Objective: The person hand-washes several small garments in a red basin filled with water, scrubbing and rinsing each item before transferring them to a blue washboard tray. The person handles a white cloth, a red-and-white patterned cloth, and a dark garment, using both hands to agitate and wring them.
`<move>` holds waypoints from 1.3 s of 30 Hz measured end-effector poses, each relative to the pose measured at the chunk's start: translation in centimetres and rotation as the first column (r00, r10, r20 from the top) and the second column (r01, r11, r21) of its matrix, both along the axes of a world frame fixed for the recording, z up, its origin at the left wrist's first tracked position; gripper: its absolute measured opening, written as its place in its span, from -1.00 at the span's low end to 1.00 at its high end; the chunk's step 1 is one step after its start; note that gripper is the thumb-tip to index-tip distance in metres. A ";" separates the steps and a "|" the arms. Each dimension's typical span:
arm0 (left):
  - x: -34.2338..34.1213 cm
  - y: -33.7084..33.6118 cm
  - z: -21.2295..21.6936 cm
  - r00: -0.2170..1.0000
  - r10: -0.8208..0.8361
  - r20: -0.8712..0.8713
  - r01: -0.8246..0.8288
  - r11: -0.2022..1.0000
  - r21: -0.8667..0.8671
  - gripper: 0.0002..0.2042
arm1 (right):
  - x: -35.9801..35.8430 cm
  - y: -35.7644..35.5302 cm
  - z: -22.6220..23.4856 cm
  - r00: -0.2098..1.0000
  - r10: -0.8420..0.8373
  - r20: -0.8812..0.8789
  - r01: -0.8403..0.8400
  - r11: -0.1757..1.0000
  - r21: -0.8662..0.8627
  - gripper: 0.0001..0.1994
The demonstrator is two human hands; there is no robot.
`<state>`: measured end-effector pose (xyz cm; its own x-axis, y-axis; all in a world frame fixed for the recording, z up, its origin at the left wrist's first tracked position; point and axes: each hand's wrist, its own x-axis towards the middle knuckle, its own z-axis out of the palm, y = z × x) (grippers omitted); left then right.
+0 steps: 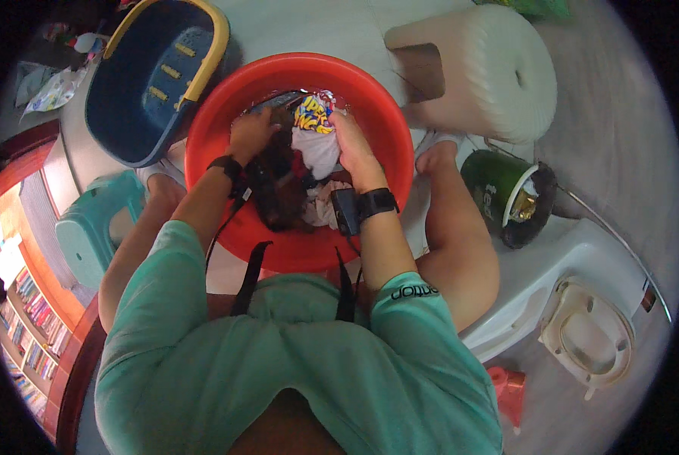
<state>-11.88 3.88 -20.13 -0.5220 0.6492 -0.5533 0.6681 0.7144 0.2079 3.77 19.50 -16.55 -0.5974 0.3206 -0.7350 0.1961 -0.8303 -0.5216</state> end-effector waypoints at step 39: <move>2.0 5.6 -5.9 0.953 -0.024 -0.302 0.074 0.985 0.155 -0.53 | 0.6 -3.3 -8.0 0.708 0.043 0.705 -0.629 0.493 0.602 -0.42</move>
